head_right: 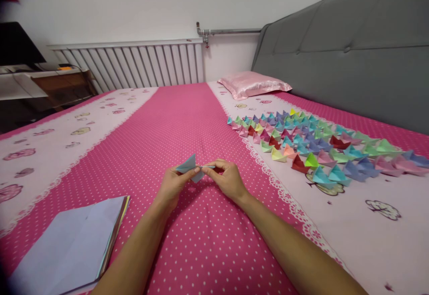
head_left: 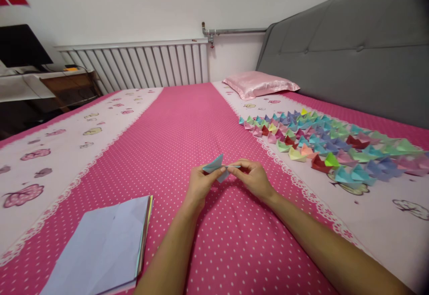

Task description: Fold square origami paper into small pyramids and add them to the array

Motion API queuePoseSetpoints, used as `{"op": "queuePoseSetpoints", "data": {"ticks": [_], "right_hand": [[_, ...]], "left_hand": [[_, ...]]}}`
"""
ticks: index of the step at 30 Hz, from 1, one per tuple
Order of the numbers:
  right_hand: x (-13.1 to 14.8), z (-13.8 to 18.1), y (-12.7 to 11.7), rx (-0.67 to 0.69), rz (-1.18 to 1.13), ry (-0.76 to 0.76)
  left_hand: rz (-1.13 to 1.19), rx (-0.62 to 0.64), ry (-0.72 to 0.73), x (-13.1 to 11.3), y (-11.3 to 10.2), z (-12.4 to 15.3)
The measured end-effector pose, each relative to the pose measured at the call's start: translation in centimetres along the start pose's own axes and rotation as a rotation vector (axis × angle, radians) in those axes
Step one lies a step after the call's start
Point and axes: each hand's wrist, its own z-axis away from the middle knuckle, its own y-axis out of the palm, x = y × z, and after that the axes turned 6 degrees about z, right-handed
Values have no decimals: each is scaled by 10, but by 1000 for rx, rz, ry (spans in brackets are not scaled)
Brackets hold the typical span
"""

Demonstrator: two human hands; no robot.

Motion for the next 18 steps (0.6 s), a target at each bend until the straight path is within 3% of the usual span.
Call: {"op": "queuePoseSetpoints", "data": {"ticks": [18], "right_hand": [[-3, 0, -1, -58, -43, 68]], "left_hand": [[11, -84, -20, -4, 2, 2]]}}
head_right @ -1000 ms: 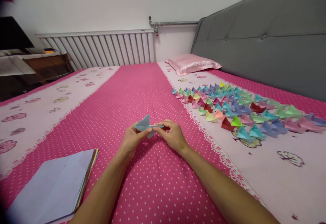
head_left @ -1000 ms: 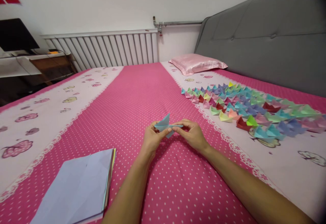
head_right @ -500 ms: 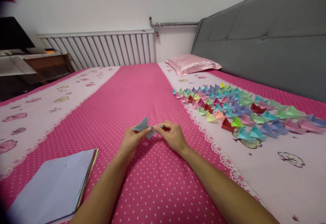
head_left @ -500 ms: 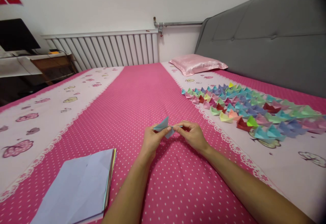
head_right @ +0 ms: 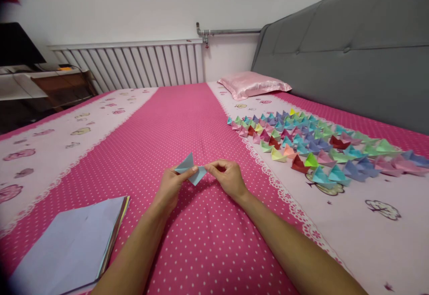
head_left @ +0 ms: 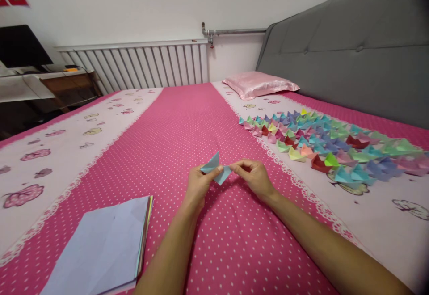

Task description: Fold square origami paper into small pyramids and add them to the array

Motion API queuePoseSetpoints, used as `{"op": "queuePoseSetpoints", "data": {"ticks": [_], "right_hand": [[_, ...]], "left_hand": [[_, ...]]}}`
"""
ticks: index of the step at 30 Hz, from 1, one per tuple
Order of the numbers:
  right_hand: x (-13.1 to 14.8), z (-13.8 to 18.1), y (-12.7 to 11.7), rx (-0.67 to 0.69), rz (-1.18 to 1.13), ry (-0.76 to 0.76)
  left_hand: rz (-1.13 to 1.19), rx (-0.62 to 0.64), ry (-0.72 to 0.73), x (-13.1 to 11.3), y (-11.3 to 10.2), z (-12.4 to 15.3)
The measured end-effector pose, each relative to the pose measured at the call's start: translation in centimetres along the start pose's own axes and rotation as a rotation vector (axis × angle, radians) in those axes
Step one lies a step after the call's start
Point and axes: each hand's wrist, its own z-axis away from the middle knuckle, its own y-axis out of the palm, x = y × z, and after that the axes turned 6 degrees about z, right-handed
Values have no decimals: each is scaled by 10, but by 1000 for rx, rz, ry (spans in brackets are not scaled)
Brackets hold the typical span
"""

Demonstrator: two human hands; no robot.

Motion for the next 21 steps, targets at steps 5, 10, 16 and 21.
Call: {"op": "queuePoseSetpoints", "data": {"ticks": [5, 10, 16, 21], "right_hand": [[1, 0, -2, 7, 22, -28], [3, -1, -3, 25, 30, -31], [6, 2, 2, 139, -121, 46], [7, 3, 3, 119, -220, 137]], "left_hand": [[20, 17, 18, 2, 0, 0], [13, 32, 37, 3, -3, -2], [43, 67, -1, 5, 1, 0], [58, 176, -28, 4, 0, 1]]}}
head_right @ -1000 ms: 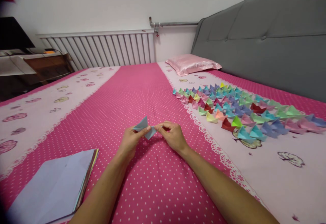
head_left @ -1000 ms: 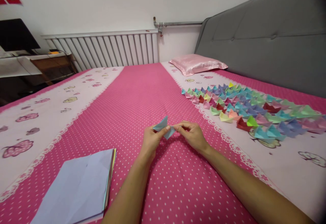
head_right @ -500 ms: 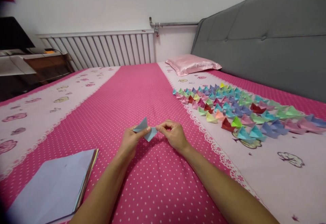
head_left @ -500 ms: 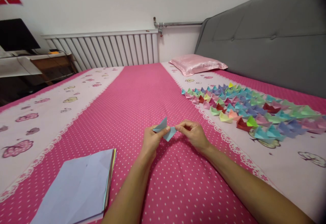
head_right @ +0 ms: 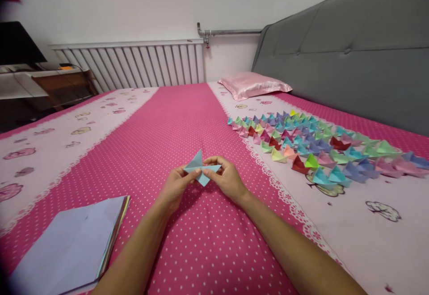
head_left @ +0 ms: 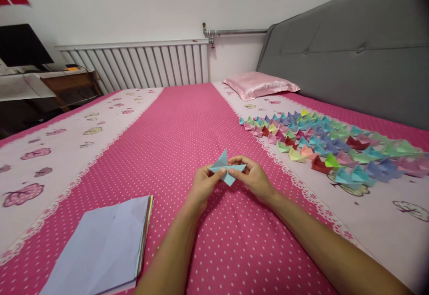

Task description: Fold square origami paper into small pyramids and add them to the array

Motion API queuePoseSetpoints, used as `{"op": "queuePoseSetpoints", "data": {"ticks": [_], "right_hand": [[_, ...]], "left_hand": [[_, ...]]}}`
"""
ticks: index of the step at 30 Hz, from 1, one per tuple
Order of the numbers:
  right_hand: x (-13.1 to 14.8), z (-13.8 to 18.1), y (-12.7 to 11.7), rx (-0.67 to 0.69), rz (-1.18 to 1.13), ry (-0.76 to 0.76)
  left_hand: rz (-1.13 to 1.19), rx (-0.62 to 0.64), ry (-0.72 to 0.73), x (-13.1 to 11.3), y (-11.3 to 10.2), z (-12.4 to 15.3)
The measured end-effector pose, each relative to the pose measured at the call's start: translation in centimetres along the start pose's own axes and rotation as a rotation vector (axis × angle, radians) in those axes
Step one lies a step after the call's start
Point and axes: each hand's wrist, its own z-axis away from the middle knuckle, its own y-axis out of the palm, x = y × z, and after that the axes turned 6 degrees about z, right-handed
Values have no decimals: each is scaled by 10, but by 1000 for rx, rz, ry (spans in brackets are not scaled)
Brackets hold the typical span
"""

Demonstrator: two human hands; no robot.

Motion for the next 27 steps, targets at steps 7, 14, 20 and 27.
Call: {"op": "queuePoseSetpoints", "data": {"ticks": [7, 14, 20, 27], "right_hand": [[-1, -1, -2, -34, -158, 143], [1, -1, -2, -73, -99, 188], [3, -1, -3, -60, -79, 174], [1, -1, -3, -26, -75, 189]], "left_hand": [[10, -46, -28, -7, -7, -1], [83, -74, -51, -7, -2, -1], [-75, -98, 44, -7, -4, -1], [-368, -58, 210, -5, -5, -1]]}}
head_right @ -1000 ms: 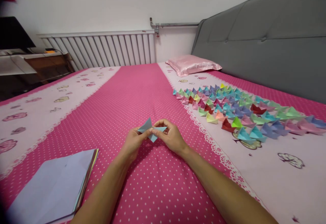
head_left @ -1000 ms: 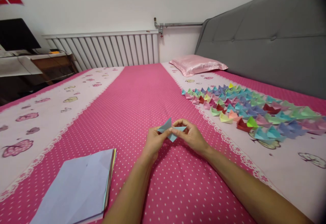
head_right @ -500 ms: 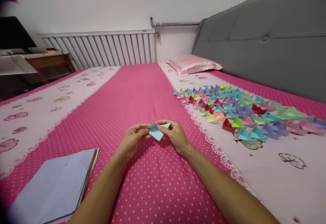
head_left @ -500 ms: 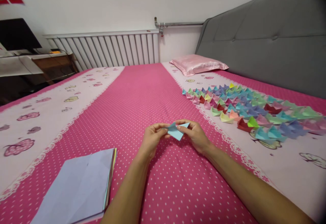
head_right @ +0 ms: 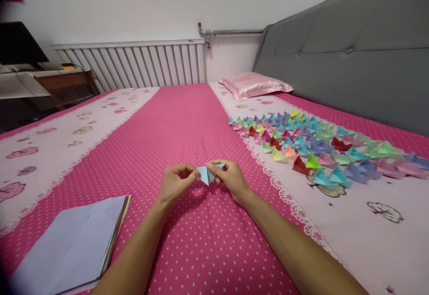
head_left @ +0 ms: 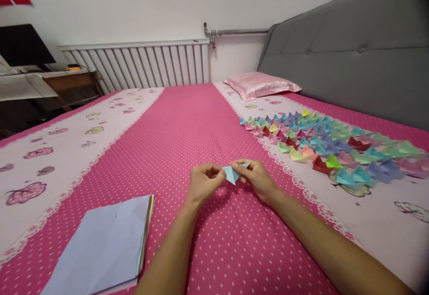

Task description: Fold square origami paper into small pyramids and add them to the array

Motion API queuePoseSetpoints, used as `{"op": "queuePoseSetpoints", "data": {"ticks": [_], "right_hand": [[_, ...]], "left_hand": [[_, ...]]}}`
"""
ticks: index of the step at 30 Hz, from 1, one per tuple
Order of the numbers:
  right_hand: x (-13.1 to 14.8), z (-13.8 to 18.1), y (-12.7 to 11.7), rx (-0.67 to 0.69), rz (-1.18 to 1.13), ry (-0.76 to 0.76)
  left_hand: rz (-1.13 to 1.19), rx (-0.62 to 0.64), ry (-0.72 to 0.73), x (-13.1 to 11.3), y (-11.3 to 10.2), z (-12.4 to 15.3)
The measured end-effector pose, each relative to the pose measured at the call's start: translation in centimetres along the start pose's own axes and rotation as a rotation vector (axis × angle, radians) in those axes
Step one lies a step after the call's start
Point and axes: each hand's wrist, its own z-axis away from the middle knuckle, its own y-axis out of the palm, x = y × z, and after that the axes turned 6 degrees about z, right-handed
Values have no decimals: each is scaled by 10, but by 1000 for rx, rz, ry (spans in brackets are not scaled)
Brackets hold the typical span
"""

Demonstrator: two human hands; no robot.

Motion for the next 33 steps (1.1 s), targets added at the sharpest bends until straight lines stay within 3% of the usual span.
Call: {"op": "queuePoseSetpoints", "data": {"ticks": [8, 15, 19, 33], "right_hand": [[0, 1, -1, -1, 47, -54], [3, 1, -1, -15, 78, -125], [3, 0, -2, -20, 110, -180], [2, 0, -3, -27, 165, -187]], "left_hand": [[-69, 86, 162, -1, 0, 6], [175, -9, 59, 0, 2, 0], [120, 41, -30, -1, -2, -2], [142, 42, -51, -4, -3, 0]]}}
